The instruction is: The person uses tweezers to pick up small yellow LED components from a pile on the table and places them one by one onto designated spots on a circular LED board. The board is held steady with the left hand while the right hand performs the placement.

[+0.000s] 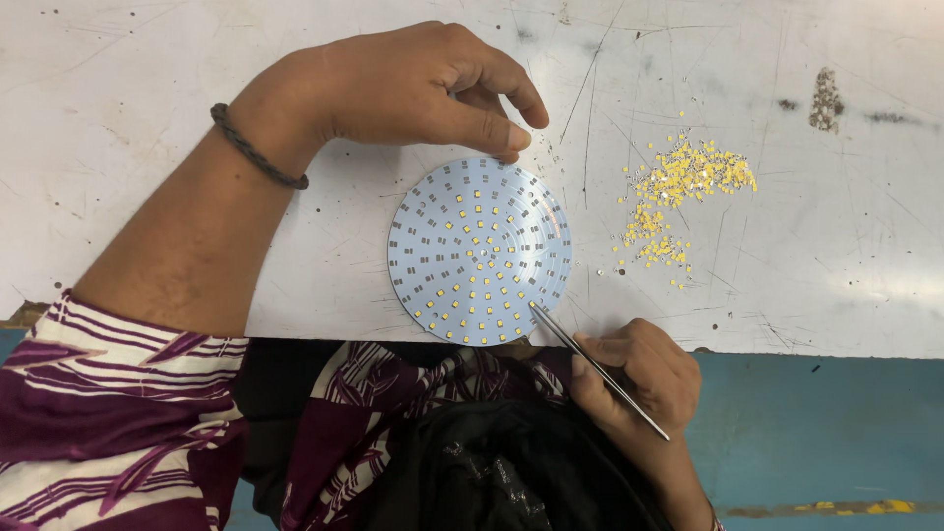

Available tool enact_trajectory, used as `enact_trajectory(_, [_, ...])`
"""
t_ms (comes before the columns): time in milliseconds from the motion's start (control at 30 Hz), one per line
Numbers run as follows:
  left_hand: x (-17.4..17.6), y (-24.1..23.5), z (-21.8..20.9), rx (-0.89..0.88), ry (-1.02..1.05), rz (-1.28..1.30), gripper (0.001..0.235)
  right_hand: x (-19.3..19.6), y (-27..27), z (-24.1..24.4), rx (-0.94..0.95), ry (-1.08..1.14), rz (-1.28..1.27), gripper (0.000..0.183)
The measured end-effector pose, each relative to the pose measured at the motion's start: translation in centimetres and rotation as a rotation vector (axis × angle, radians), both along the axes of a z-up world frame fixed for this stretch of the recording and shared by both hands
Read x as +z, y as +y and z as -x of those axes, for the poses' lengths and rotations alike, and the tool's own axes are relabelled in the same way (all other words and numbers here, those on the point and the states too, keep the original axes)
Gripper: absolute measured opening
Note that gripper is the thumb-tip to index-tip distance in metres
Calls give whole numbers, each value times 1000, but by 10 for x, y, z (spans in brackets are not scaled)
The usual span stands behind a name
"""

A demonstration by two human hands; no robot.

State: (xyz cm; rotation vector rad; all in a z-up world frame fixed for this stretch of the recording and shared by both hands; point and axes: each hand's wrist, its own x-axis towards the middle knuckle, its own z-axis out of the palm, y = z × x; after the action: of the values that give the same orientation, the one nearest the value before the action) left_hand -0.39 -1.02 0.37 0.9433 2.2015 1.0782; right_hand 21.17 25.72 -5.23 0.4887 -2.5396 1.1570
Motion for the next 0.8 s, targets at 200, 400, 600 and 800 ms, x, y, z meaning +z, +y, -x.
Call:
enact_trajectory(200, [3,2,2,-28,18,20,50,3,4,0,45,6,4,16])
enact_trajectory(400, [-4,2,3,25,-8,60,53,-4,30,5,-269,-54,127,11])
enact_trajectory(600, [-9,1,5,34,2,64,54,-10,37,10,-174,31,21,15])
enact_trajectory(800, [-9,2,3,42,12,50,55,-11,39,7,-160,31,51,14])
